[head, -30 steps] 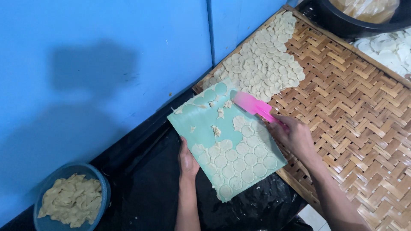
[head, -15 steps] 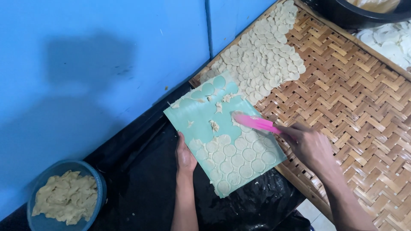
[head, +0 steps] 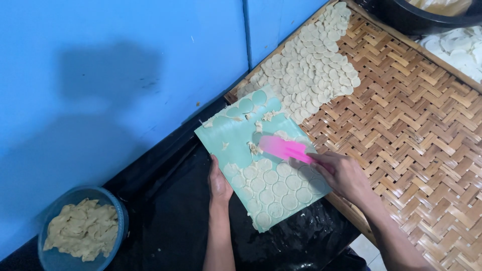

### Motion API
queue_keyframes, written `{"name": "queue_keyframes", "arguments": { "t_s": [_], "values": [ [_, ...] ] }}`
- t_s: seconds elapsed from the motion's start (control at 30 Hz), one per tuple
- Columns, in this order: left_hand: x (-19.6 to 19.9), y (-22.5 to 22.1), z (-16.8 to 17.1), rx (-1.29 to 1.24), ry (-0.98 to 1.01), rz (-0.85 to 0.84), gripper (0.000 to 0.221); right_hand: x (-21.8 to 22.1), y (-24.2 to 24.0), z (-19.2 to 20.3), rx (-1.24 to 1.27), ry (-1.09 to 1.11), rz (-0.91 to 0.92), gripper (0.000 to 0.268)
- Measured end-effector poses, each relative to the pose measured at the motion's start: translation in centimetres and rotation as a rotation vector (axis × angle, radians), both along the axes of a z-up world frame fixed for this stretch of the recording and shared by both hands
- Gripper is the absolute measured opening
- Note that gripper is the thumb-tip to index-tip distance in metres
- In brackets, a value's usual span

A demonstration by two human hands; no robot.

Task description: Using a spatula and a mold to shape dough into small circles and placing them on a woven drying mat.

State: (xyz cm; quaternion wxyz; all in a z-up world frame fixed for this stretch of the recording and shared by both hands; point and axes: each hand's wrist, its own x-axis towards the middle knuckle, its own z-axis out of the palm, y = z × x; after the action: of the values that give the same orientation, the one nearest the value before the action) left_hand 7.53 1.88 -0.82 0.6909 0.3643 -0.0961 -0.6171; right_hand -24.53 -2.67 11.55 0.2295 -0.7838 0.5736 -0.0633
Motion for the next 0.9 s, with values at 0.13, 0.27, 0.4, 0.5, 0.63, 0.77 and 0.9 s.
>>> {"name": "queue_keyframes", "arguments": {
  "t_s": [0.13,0.27,0.4,0.5,0.63,0.77,0.9],
  "values": [
    [0.0,0.0,0.2,-0.018,0.023,-0.023,0.079,1.6,0.2,0.4,-0.018,-0.190,-0.067,0.031],
    [-0.1,0.1,0.6,-0.018,0.028,-0.028,0.078,1.4,-0.2,-2.7,-0.067,-0.187,0.009,0.033],
    [0.0,0.1,0.3,0.000,0.039,-0.027,0.079,1.4,0.1,-2.6,-0.109,-0.161,0.000,0.035],
    [0.0,0.1,0.6,-0.022,0.028,-0.031,0.079,1.3,0.4,0.2,-0.095,-0.126,-0.065,0.031],
    [-0.1,0.0,1.2,0.037,0.011,-0.026,0.080,-0.6,0.1,1.6,-0.125,-0.040,-0.188,0.029],
    [-0.2,-0.1,1.1,-0.001,0.011,-0.036,0.081,-2.3,0.8,2.2,-0.106,0.028,-0.290,0.033],
    [-0.1,0.0,0.5,-0.017,0.007,-0.030,0.081,-3.0,1.4,1.4,-0.140,0.025,-0.249,0.033]
  ]
}}
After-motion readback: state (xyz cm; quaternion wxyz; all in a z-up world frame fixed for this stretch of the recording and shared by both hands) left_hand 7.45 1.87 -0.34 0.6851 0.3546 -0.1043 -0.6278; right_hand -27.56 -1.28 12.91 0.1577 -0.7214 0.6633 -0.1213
